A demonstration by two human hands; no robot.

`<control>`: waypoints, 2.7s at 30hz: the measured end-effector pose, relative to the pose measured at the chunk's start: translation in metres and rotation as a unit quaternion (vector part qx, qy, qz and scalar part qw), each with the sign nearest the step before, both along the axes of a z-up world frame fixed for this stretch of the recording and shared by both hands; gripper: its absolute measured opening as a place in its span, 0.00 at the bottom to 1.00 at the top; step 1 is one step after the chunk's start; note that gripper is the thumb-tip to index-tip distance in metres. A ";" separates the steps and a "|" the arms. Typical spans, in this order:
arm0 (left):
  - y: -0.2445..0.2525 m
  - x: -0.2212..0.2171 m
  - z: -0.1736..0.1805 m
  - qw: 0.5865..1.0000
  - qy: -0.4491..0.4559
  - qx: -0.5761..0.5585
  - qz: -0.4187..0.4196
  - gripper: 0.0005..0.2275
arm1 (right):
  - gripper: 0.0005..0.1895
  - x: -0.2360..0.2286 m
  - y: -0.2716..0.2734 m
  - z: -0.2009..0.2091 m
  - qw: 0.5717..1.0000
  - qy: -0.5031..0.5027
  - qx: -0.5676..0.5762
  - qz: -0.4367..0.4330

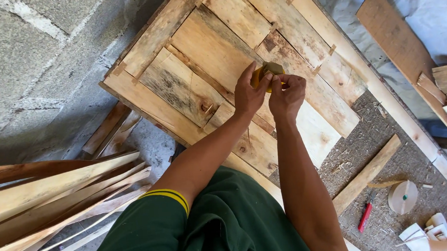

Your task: Fitting and trimming small wooden slats together into a frame on a workbench.

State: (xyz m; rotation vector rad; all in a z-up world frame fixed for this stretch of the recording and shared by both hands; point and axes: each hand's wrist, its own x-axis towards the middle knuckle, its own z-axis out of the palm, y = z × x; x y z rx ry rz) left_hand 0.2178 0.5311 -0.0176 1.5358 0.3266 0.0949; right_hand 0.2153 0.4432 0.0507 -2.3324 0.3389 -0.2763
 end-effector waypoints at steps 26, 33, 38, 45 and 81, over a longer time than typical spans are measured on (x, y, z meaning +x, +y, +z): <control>-0.018 0.001 -0.005 0.997 0.024 -0.039 0.063 0.29 | 0.08 -0.005 -0.012 -0.009 0.999 0.044 0.007 -0.018; -0.017 -0.001 0.000 0.998 -0.016 -0.004 0.059 0.34 | 0.09 -0.003 -0.013 -0.006 0.999 0.047 0.003 -0.009; -0.018 0.002 0.005 0.997 0.027 0.005 0.066 0.31 | 0.08 -0.014 -0.019 -0.006 1.000 0.007 -0.002 -0.005; -0.008 -0.013 0.007 0.983 -0.113 0.110 0.094 0.26 | 0.05 -0.017 -0.028 -0.004 0.994 -0.077 0.038 0.074; 0.016 -0.002 0.026 0.966 -0.154 0.204 0.034 0.03 | 0.21 0.013 -0.020 -0.015 0.997 0.005 0.021 0.069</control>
